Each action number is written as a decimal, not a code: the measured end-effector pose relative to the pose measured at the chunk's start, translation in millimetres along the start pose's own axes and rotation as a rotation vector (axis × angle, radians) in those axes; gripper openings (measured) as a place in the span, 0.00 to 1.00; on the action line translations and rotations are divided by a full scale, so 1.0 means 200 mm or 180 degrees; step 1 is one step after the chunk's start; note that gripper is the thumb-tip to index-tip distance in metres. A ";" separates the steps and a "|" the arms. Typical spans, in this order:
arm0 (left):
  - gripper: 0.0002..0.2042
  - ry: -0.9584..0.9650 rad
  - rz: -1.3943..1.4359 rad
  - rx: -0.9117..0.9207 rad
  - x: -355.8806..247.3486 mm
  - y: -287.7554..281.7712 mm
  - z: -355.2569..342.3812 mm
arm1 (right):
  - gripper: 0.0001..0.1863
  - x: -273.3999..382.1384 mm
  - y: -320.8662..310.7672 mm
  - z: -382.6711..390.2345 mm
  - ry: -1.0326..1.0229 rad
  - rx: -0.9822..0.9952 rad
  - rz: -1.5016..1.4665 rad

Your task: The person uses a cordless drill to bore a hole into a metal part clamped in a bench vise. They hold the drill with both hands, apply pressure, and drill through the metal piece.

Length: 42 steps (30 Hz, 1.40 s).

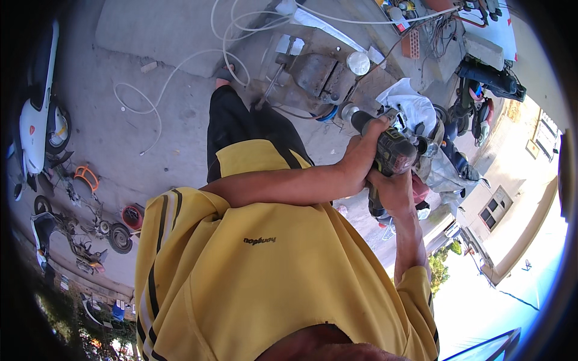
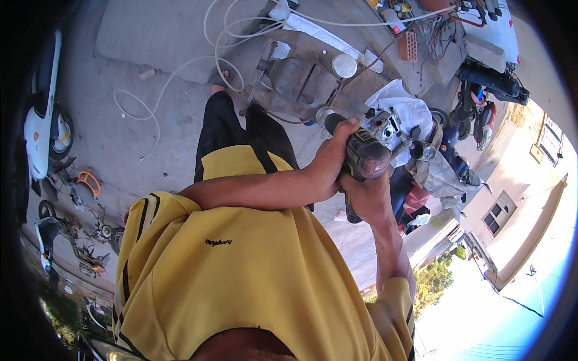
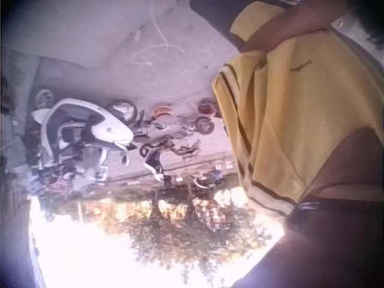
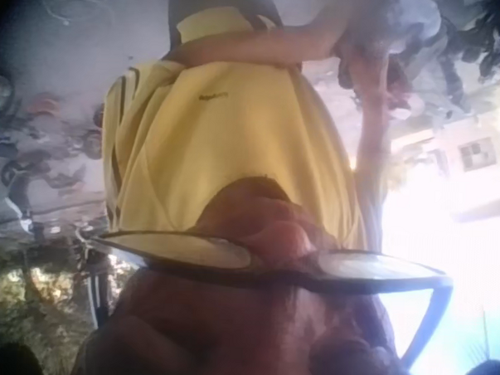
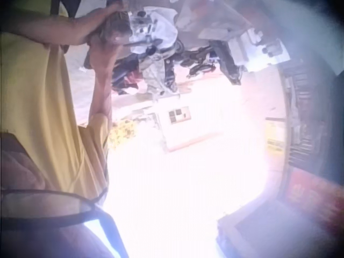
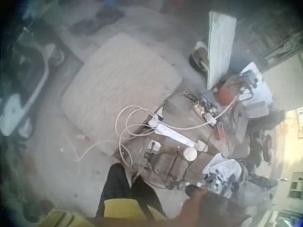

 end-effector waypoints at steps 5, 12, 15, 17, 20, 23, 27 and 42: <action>0.28 0.0198 0.0022 -0.0078 -0.02 -0.01 -0.02 | 0.25 0.03 -0.01 -0.01 -0.0015 -0.0127 0.0148; 0.26 0.0326 0.0094 0.0004 -0.05 -0.03 -0.04 | 0.24 0.06 0.03 -0.06 -0.0117 0.0022 0.0273; 0.25 0.0414 0.0150 0.0003 -0.08 -0.02 -0.03 | 0.24 0.08 0.03 -0.06 -0.0229 0.0029 0.0348; 0.25 0.0413 0.0180 -0.0012 -0.07 -0.03 -0.01 | 0.24 0.11 0.04 -0.05 -0.0270 0.0009 0.0398; 0.24 0.0381 0.0195 -0.0016 -0.07 -0.03 0.00 | 0.24 0.11 0.05 -0.03 -0.0323 -0.0043 0.0376; 0.24 0.0456 0.0175 0.0017 -0.07 -0.04 0.00 | 0.24 0.09 0.05 -0.04 -0.0393 -0.0017 0.0377; 0.24 0.0402 0.0111 0.0077 -0.07 -0.05 -0.01 | 0.24 0.09 0.06 -0.04 -0.0389 -0.0070 0.0476; 0.29 0.0068 -0.0463 -0.0051 0.08 -0.11 -0.10 | 0.20 -0.10 0.02 0.04 -0.0151 -0.0128 -0.0158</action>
Point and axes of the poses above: each hand's wrist, its own z-axis away from the middle knuckle, its own y-axis out of the palm, x = y × z, the point moved 8 cm from there along -z, towards the middle knuckle, and after that the axes turned 4 degrees about -z, right-handed, at the moved point
